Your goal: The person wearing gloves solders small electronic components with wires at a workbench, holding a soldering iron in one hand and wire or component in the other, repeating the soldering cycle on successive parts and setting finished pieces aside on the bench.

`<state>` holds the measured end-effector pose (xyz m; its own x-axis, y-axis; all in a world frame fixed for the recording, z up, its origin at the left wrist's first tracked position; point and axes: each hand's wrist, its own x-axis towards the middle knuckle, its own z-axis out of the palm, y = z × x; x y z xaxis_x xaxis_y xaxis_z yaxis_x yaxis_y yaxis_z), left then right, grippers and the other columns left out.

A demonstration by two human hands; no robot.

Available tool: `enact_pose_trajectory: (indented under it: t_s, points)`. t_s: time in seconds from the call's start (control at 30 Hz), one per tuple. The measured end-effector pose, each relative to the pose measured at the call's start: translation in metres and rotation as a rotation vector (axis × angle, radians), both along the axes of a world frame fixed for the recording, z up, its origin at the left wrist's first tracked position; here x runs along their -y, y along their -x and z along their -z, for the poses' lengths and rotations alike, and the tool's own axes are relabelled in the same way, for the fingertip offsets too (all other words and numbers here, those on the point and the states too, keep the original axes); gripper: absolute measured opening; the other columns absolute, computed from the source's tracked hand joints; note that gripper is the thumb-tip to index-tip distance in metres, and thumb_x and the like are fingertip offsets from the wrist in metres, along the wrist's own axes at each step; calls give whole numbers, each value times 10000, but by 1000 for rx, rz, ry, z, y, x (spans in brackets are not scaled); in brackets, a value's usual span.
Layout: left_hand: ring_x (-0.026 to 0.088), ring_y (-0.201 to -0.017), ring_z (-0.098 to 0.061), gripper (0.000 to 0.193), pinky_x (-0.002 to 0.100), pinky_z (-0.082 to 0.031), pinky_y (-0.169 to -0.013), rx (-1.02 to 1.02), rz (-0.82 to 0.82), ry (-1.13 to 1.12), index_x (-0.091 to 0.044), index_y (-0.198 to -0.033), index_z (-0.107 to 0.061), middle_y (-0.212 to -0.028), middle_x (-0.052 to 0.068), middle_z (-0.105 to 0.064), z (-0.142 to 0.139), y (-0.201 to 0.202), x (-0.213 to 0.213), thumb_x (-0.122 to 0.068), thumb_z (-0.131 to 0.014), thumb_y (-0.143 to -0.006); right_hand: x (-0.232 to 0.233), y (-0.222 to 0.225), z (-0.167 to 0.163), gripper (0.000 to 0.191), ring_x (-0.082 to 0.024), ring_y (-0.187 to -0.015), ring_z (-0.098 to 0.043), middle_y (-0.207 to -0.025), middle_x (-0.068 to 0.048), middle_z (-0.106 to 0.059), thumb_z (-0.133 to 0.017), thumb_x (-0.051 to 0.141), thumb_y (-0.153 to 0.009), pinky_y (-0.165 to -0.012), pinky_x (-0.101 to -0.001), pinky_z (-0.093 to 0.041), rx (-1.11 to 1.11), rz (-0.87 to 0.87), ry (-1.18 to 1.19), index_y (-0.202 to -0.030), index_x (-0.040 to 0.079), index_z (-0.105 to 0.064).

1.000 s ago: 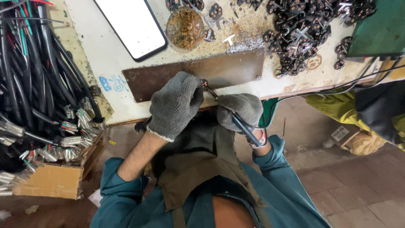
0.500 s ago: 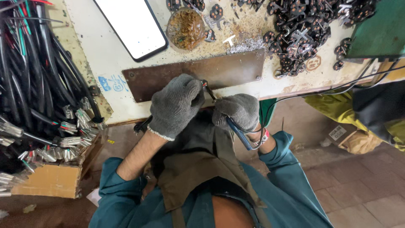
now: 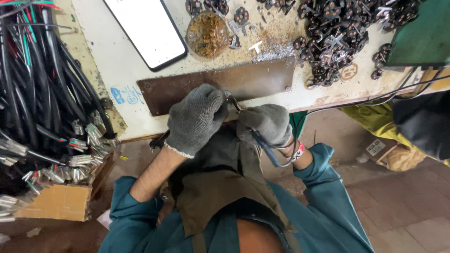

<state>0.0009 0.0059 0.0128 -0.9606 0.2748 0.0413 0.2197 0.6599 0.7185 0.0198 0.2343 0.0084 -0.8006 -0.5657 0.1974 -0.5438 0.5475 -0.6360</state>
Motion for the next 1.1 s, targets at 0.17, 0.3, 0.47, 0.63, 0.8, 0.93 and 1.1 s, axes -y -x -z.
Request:
enact_pose_trajectory:
  t_s: [0.17, 0.3, 0.47, 0.63, 0.8, 0.93, 1.1]
  points:
    - [277, -864, -678, 128, 425, -546, -655, 38, -6, 14, -149, -982, -644, -974, 58, -637, 1, -1, 0, -191, -730, -896, 5, 0, 1, 235, -298, -633, -659, -749, -52, -667, -814, 96, -722, -550, -400, -493, -33, 22, -20, -919, 136, -692]
    - [281, -849, -679, 160, 419, -543, -643, 36, 29, 8, -135, -984, -639, -950, 61, -629, 2, 0, 2, -190, -752, -886, 6, 2, -3, 253, -299, -650, -674, -772, -59, -691, -855, 199, -676, -556, -400, -496, 46, -10, -88, -873, 156, -703]
    - [282, -832, -677, 212, 403, -550, -639, 30, 45, -19, -112, -1004, -641, -952, 78, -637, 0, 2, 5, -180, -778, -857, 4, -1, -3, 201, -287, -643, -677, -779, -57, -710, -887, 226, -751, -553, -399, -504, 62, 9, -134, -871, 152, -744]
    - [289, -876, -680, 222, 405, -561, -681, -28, 25, -69, -119, -1003, -633, -982, 79, -646, -3, 3, 5, -150, -777, -838, 7, 5, -6, 184, -284, -755, -716, -885, -63, -736, -828, 213, -798, -649, -375, -548, 144, 115, -12, -940, 152, -728]
    - [265, -819, -680, 166, 386, -552, -665, -58, -17, -80, -131, -957, -634, -929, 60, -654, -6, 5, 2, -101, -773, -870, 14, 13, -50, 215, -261, -826, -729, -958, -63, -730, -822, 176, -859, -704, -351, -560, 130, 514, 282, -1020, 131, -687]
    - [268, -807, -672, 170, 394, -539, -657, -56, -37, -74, -130, -943, -622, -908, 58, -641, -8, 7, 0, -109, -777, -877, 29, 14, -61, 243, -242, -883, -740, -1017, -63, -724, -818, 146, -907, -748, -332, -570, -1, 467, 24, -1084, 115, -655]
    - [270, -802, -666, 173, 405, -537, -648, 8, -1, -88, -138, -957, -629, -902, 54, -629, -8, 6, 1, -138, -769, -856, 27, 53, -38, 279, -218, -954, -753, -1090, -63, -718, -812, 108, -967, -803, -309, -582, -30, 708, 115, -1164, 94, -614]
